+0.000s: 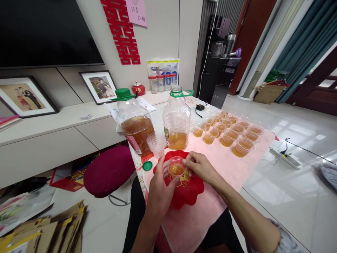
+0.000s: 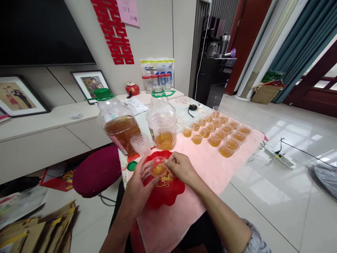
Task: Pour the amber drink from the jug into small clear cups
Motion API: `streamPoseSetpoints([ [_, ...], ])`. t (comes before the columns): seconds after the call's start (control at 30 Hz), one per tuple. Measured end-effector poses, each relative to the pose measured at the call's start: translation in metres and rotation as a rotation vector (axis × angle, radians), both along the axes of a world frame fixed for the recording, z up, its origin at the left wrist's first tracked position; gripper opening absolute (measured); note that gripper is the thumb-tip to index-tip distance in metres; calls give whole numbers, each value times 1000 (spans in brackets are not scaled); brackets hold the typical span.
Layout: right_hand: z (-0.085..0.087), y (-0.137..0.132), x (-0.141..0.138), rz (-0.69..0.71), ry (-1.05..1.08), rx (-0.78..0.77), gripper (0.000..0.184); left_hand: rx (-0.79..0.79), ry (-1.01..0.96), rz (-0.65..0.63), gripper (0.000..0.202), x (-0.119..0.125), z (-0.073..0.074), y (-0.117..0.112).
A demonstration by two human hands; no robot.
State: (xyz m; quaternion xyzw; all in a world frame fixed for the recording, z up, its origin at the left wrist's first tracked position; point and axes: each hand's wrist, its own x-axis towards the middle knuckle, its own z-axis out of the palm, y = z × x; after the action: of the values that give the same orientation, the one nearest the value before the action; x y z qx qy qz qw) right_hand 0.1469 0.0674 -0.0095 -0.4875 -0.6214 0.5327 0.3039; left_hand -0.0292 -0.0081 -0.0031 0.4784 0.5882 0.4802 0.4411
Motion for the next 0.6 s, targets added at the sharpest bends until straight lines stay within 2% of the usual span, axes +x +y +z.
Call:
streamPoseSetpoints([
  [0.23,13,-7,0,28,149,-135,31,9,7,11,95,-3,3,-5],
  [0.43,27,-16,11,-5,298,-185,30,55,-23,6,87,10,14,-10],
  [0.6,30,-27,30,-65,393,-195,29,67,-28,-27,91,24,7,-14],
])
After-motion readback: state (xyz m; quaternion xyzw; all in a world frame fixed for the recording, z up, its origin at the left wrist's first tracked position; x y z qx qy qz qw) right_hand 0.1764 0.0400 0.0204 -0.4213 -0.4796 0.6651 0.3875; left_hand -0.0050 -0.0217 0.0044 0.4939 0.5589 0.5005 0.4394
